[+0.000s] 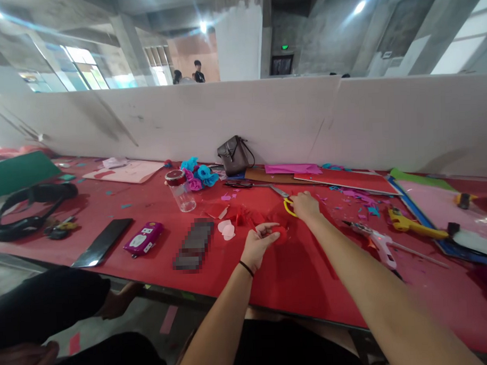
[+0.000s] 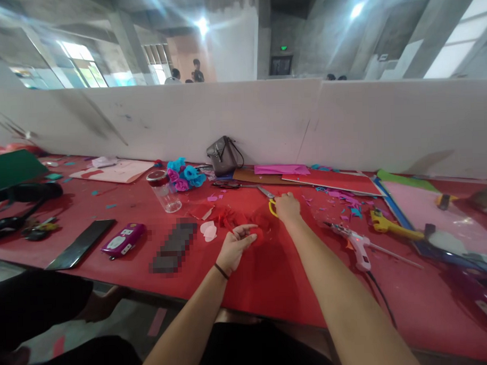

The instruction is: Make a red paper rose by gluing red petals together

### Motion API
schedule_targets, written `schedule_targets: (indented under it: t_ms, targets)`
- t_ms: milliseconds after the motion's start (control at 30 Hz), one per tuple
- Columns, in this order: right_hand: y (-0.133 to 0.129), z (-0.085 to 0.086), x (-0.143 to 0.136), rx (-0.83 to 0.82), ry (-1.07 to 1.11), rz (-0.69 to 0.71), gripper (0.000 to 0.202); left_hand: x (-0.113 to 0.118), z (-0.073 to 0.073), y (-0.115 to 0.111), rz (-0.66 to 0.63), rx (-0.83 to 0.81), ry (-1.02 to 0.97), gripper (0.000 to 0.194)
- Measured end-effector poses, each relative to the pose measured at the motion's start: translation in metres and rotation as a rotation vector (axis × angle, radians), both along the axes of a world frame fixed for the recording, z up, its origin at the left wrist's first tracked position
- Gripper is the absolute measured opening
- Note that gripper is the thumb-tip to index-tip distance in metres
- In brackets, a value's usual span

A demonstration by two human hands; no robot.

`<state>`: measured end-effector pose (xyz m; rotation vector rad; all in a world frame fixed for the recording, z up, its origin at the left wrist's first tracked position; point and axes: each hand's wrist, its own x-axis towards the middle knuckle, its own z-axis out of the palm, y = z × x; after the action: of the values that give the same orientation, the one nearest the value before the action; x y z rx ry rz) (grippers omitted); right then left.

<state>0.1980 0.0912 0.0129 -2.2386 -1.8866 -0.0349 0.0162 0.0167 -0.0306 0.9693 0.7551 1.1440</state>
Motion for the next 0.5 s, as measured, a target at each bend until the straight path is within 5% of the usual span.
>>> schedule_targets:
  t_ms: [133, 300, 400, 500]
  targets:
    - [-0.032, -0.006, -0.011, 0.224, 0.194, 0.019, 0.032, 0.004, 0.0, 0.003, 0.112, 0.026, 0.065, 0.034]
    - [-0.088, -0.028, -0.04, 0.302, 1.131, 0.167, 0.03, 0.006, -0.003, 0.006, 0.122, 0.051, 0.078, 0.035]
    - [-0.105, -0.039, -0.049, 0.219, 1.24, 0.187, 0.045, 0.006, -0.003, 0.005, 0.101, 0.081, 0.104, 0.036]
    - [-0.106, -0.046, -0.049, 0.178, 1.192, 0.192, 0.035, 0.006, -0.003, 0.004, 0.097, 0.106, 0.14, 0.035]
